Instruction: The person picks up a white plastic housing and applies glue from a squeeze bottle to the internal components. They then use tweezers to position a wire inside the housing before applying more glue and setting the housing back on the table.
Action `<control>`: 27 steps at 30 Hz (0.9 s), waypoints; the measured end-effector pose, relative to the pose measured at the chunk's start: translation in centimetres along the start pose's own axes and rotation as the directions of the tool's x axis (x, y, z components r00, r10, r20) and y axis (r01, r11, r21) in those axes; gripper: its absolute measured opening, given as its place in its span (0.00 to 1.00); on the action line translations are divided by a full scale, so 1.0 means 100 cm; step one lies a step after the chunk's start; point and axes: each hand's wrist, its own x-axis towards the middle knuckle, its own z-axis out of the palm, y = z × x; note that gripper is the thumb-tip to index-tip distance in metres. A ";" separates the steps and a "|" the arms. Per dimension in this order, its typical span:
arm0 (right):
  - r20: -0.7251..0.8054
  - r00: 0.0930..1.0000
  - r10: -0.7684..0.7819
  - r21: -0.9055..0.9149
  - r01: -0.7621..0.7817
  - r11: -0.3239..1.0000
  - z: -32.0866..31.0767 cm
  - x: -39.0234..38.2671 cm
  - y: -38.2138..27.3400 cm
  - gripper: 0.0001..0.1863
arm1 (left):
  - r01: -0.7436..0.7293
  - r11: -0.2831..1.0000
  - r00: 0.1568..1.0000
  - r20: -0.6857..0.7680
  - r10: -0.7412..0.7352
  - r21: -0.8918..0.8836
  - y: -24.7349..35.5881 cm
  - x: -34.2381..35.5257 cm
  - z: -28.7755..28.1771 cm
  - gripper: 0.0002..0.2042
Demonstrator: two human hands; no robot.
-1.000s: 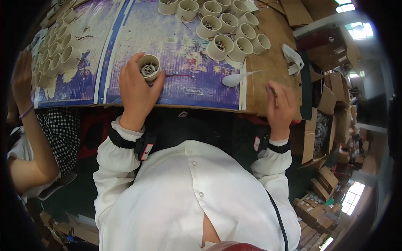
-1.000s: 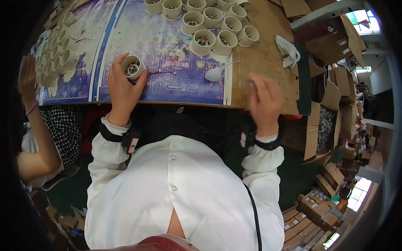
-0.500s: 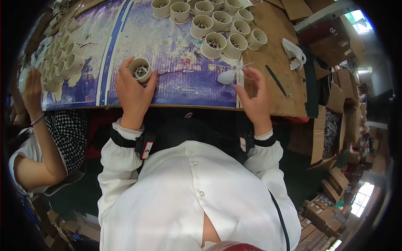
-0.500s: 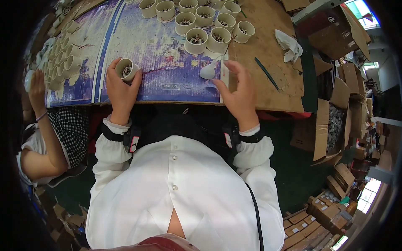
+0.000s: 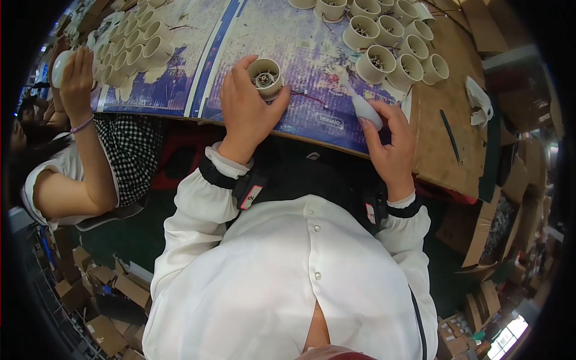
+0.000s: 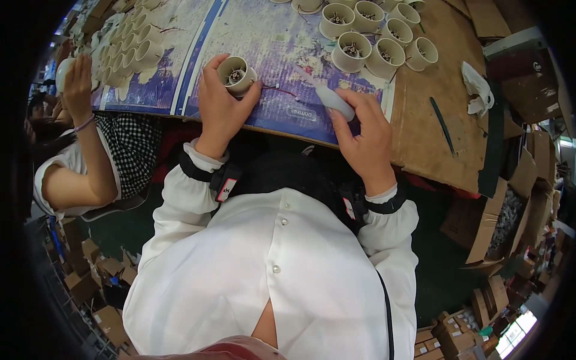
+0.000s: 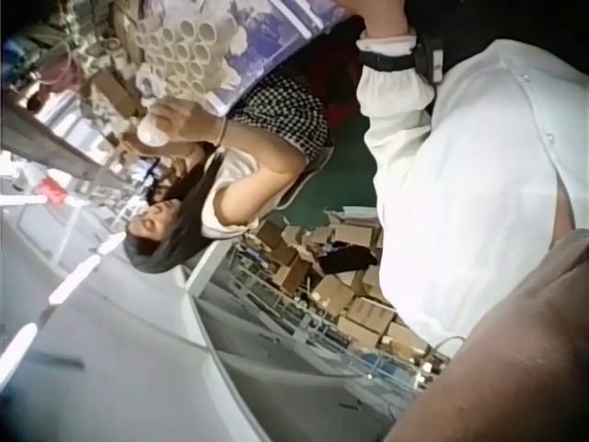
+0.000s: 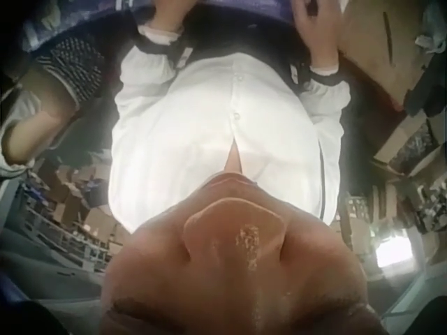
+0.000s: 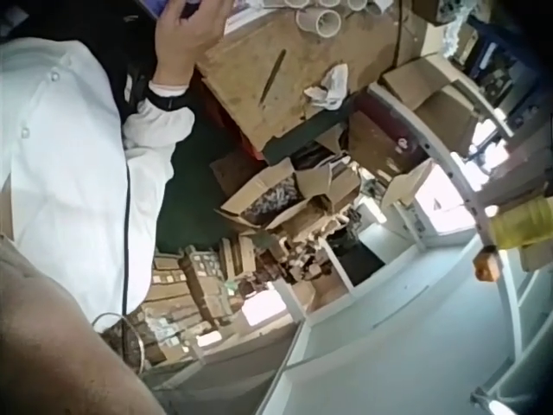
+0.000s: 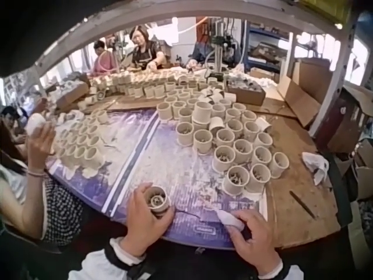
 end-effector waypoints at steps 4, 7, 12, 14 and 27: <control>0.013 0.991 -0.134 -0.066 0.135 0.989 0.003 0.001 0.001 0.14 | 0.008 1.000 1.000 0.010 -0.008 -0.015 0.003 0.000 -0.001 0.33; 0.031 0.986 -0.165 -0.100 0.168 0.981 0.003 -0.001 0.000 0.16 | 0.016 1.000 1.000 0.019 -0.015 -0.017 0.003 0.000 -0.002 0.33; 0.062 0.980 -0.188 -0.139 0.195 0.971 0.003 0.000 0.001 0.17 | -0.010 1.000 1.000 0.008 0.010 -0.008 0.002 -0.001 -0.002 0.33; 0.074 0.980 -0.186 -0.154 0.195 0.969 0.000 0.000 -0.002 0.17 | -0.001 1.000 1.000 0.014 0.001 -0.018 0.002 0.000 -0.002 0.33; 0.138 0.965 -0.224 -0.226 0.251 0.941 0.004 0.004 -0.007 0.18 | 0.004 1.000 1.000 0.015 -0.003 -0.019 0.001 -0.002 -0.002 0.33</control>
